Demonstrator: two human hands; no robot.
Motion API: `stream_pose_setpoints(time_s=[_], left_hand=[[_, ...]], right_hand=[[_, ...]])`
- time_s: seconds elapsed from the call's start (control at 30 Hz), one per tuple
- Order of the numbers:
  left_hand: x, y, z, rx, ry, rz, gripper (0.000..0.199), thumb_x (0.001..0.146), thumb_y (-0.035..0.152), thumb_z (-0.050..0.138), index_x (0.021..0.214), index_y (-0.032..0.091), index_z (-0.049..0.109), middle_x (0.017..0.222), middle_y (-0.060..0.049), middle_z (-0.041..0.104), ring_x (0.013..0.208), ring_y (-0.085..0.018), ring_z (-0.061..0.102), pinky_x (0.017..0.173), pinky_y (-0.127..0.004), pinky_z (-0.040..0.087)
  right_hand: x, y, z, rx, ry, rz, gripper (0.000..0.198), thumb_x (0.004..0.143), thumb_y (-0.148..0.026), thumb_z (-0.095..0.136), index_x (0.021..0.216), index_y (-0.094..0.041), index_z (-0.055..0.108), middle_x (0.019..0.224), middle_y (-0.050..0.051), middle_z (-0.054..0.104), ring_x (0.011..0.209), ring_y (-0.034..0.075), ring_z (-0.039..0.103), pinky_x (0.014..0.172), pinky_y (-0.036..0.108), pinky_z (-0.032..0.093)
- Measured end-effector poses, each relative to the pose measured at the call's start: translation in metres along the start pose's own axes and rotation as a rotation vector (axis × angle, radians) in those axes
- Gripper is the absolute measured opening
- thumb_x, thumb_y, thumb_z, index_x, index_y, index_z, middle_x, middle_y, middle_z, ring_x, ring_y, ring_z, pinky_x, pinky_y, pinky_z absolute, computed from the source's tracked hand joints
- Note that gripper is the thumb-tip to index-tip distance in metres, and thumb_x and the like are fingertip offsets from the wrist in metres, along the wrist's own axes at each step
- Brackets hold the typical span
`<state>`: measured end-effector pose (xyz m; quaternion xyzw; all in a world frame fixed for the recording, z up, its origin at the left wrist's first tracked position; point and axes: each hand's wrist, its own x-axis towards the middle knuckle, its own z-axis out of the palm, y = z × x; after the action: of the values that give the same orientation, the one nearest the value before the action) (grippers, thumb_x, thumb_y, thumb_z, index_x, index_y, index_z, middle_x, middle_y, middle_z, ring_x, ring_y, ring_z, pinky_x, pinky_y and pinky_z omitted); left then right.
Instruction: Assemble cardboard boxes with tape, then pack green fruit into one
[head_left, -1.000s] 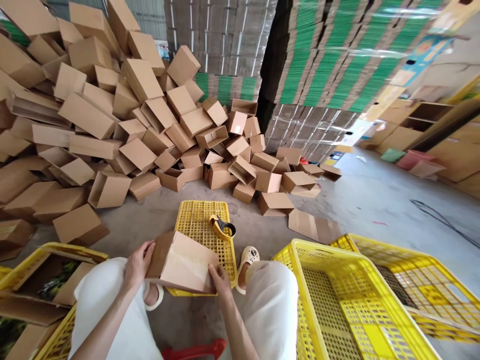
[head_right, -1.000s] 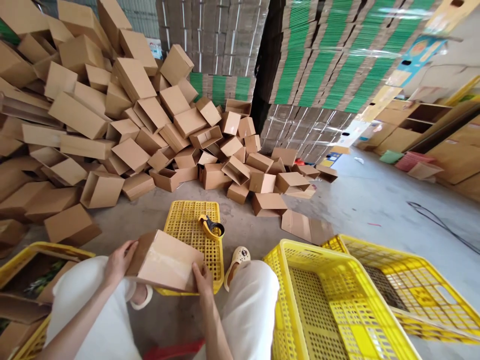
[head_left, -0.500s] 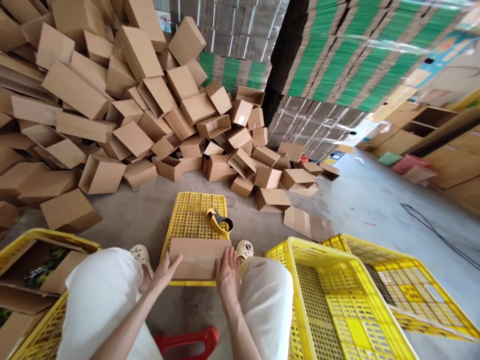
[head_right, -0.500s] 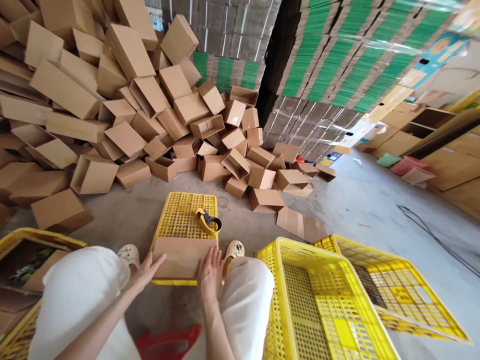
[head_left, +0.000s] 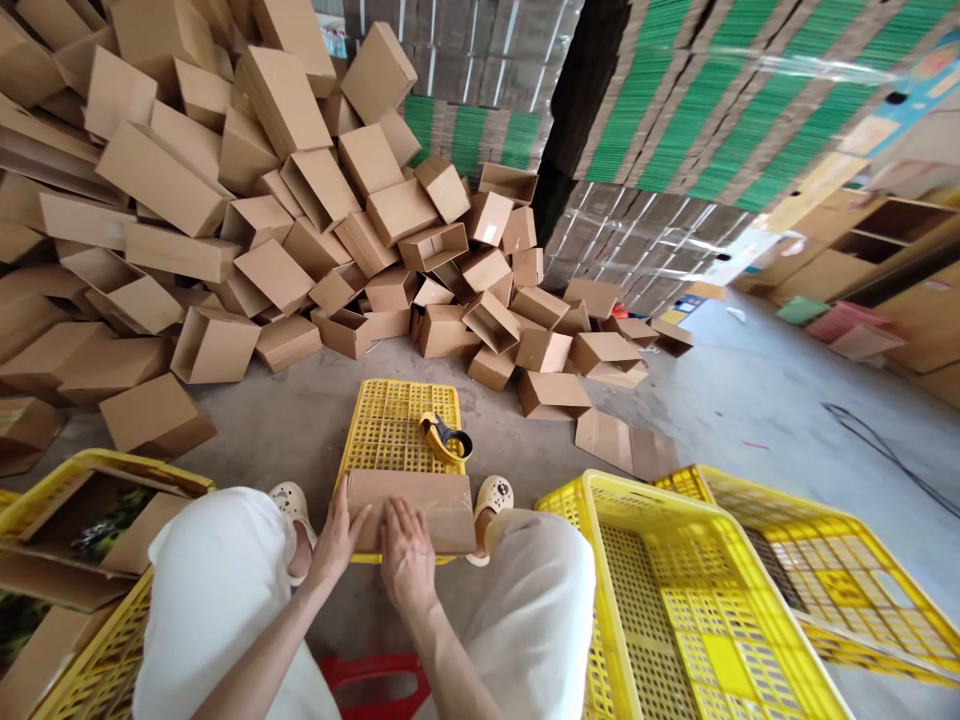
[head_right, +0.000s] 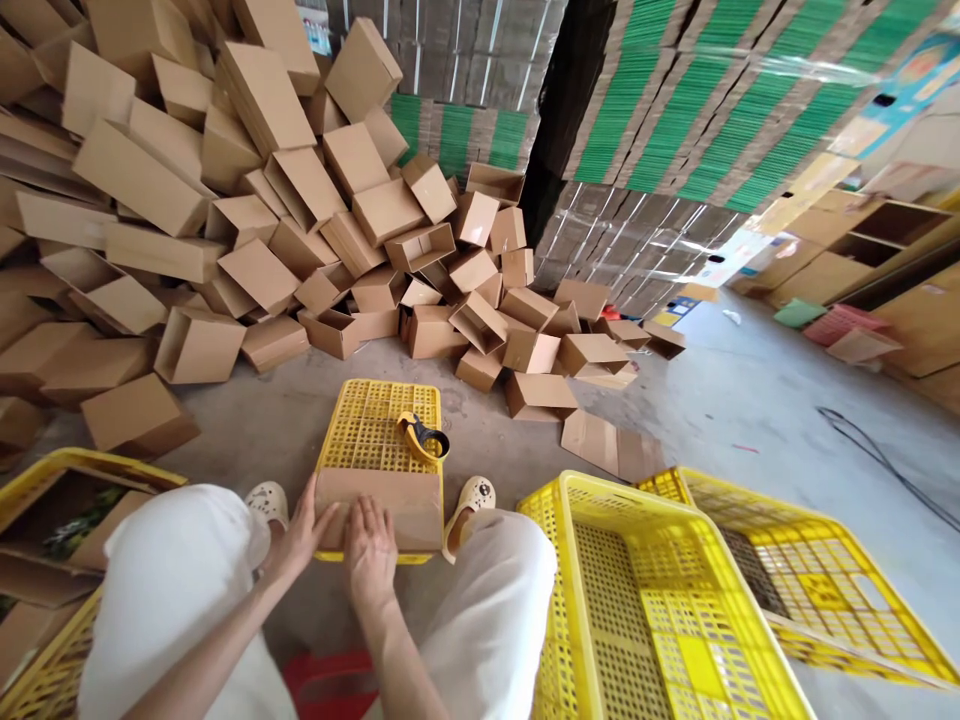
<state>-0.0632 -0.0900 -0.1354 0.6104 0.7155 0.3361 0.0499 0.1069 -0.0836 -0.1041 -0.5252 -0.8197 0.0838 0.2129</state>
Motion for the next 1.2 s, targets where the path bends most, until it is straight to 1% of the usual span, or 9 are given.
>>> stream_pose_setpoints(time_s=[0.1, 0.2, 0.33, 0.43, 0.5, 0.7, 0.87, 1.07, 1.2], left_hand=[[0.002, 0.003, -0.005, 0.054, 0.074, 0.052, 0.063, 0.107, 0.050, 0.048, 0.160, 0.018, 0.039, 0.159, -0.023, 0.051, 0.149, -0.037, 0.050, 0.114, -0.057, 0.052], [0.002, 0.011, -0.006, 0.127, 0.037, 0.186, 0.039, 0.106, 0.033, 0.050, 0.142, 0.022, 0.060, 0.148, -0.018, 0.060, 0.143, -0.035, 0.055, 0.116, -0.058, 0.050], [-0.001, 0.039, 0.008, 0.095, -0.136, 0.309, 0.049, 0.100, 0.005, 0.038, 0.137, 0.023, 0.064, 0.134, -0.009, 0.068, 0.126, -0.025, 0.065, 0.112, -0.045, 0.055], [-0.003, 0.057, 0.017, 0.060, -0.185, 0.300, 0.044, 0.100, 0.009, 0.041, 0.136, 0.021, 0.064, 0.131, -0.010, 0.070, 0.124, -0.024, 0.065, 0.108, -0.042, 0.057], [-0.002, 0.062, 0.016, 0.061, -0.208, 0.308, 0.045, 0.102, 0.012, 0.041, 0.140, 0.020, 0.063, 0.135, -0.010, 0.068, 0.127, -0.025, 0.064, 0.108, -0.041, 0.057], [0.005, 0.070, 0.003, 0.175, -0.255, 0.303, 0.048, 0.105, 0.022, 0.043, 0.149, 0.026, 0.061, 0.141, -0.012, 0.065, 0.125, -0.029, 0.063, 0.102, -0.043, 0.057], [0.001, 0.076, 0.005, 0.224, -0.234, 0.307, 0.048, 0.106, 0.028, 0.045, 0.151, 0.029, 0.059, 0.141, -0.013, 0.065, 0.125, -0.031, 0.061, 0.103, -0.046, 0.055], [-0.004, 0.069, 0.007, 0.208, -0.226, 0.355, 0.047, 0.106, 0.022, 0.042, 0.149, 0.019, 0.060, 0.143, -0.014, 0.066, 0.129, -0.029, 0.061, 0.110, -0.045, 0.053], [-0.003, 0.059, 0.005, 0.171, -0.232, 0.380, 0.047, 0.106, 0.022, 0.041, 0.149, 0.022, 0.060, 0.144, -0.012, 0.066, 0.130, -0.028, 0.062, 0.112, -0.044, 0.052]], right_hand=[[-0.004, 0.045, -0.026, -0.068, 0.098, 0.054, 0.047, 0.106, -0.014, 0.040, 0.148, -0.014, 0.061, 0.147, 0.018, 0.066, 0.136, 0.030, 0.062, 0.116, 0.050, 0.049], [-0.006, 0.069, -0.039, -0.090, 0.151, 0.057, 0.050, 0.103, -0.009, 0.037, 0.145, -0.013, 0.063, 0.140, 0.019, 0.068, 0.134, 0.030, 0.061, 0.115, 0.049, 0.051], [-0.003, 0.043, -0.032, -0.061, 0.093, 0.022, 0.052, 0.097, -0.005, 0.040, 0.144, -0.011, 0.063, 0.138, 0.017, 0.067, 0.133, 0.029, 0.058, 0.114, 0.044, 0.051], [0.002, 0.020, -0.028, -0.014, 0.028, 0.016, 0.051, 0.098, -0.007, 0.042, 0.144, -0.015, 0.064, 0.133, 0.014, 0.069, 0.127, 0.027, 0.060, 0.113, 0.039, 0.050], [0.004, 0.019, -0.033, -0.018, 0.002, 0.048, 0.051, 0.099, -0.008, 0.042, 0.144, -0.017, 0.064, 0.133, 0.012, 0.070, 0.124, 0.026, 0.060, 0.110, 0.037, 0.050], [0.008, 0.040, -0.056, -0.079, 0.017, 0.184, 0.051, 0.099, -0.011, 0.039, 0.142, -0.014, 0.066, 0.129, 0.016, 0.070, 0.116, 0.032, 0.060, 0.106, 0.044, 0.049], [0.000, 0.031, -0.053, -0.028, -0.003, 0.118, 0.051, 0.098, -0.013, 0.045, 0.145, -0.019, 0.065, 0.132, 0.013, 0.068, 0.115, 0.031, 0.058, 0.104, 0.042, 0.050], [0.011, 0.019, -0.045, -0.072, -0.044, 0.104, 0.047, 0.100, -0.013, 0.044, 0.140, -0.016, 0.067, 0.127, 0.014, 0.071, 0.116, 0.031, 0.059, 0.108, 0.042, 0.048], [0.012, 0.029, -0.044, -0.073, -0.049, 0.081, 0.051, 0.099, -0.011, 0.042, 0.144, -0.016, 0.065, 0.130, 0.013, 0.071, 0.118, 0.028, 0.061, 0.111, 0.039, 0.047]])
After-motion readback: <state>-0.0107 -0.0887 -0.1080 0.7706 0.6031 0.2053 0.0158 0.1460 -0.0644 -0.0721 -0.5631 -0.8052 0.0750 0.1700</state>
